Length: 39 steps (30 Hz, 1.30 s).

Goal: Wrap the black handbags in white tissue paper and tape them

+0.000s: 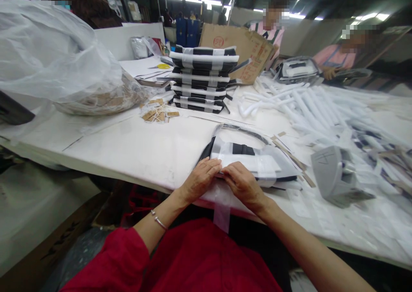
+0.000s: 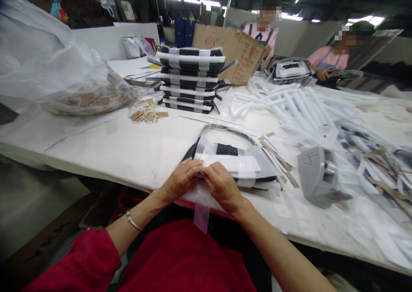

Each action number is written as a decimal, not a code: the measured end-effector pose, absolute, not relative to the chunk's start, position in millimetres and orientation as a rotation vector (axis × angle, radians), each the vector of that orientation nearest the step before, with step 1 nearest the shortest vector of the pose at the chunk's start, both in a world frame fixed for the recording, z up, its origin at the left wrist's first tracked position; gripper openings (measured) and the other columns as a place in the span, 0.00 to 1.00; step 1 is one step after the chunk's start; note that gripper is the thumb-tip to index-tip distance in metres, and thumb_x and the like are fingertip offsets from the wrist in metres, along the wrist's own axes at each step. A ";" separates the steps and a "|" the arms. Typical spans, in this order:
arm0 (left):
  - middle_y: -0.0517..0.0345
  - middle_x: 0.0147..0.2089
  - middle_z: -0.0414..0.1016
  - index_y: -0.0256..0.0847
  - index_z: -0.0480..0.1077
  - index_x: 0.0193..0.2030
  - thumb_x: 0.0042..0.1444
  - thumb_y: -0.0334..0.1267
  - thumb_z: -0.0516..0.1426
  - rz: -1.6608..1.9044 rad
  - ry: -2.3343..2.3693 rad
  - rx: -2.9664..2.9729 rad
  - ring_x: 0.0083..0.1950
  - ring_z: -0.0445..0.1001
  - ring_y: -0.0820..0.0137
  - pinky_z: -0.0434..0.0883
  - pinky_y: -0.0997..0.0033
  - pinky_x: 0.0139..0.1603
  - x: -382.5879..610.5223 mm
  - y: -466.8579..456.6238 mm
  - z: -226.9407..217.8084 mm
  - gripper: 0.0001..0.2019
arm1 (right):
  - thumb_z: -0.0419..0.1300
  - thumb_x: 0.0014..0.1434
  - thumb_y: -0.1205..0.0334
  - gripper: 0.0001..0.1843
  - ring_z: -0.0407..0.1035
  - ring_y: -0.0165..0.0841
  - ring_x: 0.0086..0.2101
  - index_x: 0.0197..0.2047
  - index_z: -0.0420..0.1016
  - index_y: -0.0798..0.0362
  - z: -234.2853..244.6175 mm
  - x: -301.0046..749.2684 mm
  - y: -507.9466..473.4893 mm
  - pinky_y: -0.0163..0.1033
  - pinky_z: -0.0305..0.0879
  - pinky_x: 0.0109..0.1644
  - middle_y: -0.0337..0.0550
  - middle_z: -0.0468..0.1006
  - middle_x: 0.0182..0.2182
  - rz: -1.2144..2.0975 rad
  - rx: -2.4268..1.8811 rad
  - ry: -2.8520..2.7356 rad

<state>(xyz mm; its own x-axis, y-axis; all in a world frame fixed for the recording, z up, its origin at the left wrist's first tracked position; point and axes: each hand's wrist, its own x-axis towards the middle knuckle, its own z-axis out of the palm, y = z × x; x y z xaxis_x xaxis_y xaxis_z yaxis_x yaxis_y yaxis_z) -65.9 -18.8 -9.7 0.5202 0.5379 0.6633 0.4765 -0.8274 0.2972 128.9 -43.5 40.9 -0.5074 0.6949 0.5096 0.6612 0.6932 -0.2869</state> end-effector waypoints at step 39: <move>0.55 0.52 0.78 0.41 0.73 0.43 0.66 0.27 0.50 1.218 0.966 2.719 0.65 0.68 0.66 0.66 0.56 0.64 -51.8 -25.8 3.7 0.11 | 0.48 0.59 0.78 0.20 0.77 0.35 0.37 0.45 0.76 0.53 21.7 124.1 -94.7 0.39 0.75 0.41 0.47 0.82 0.35 0.252 -0.908 -2.340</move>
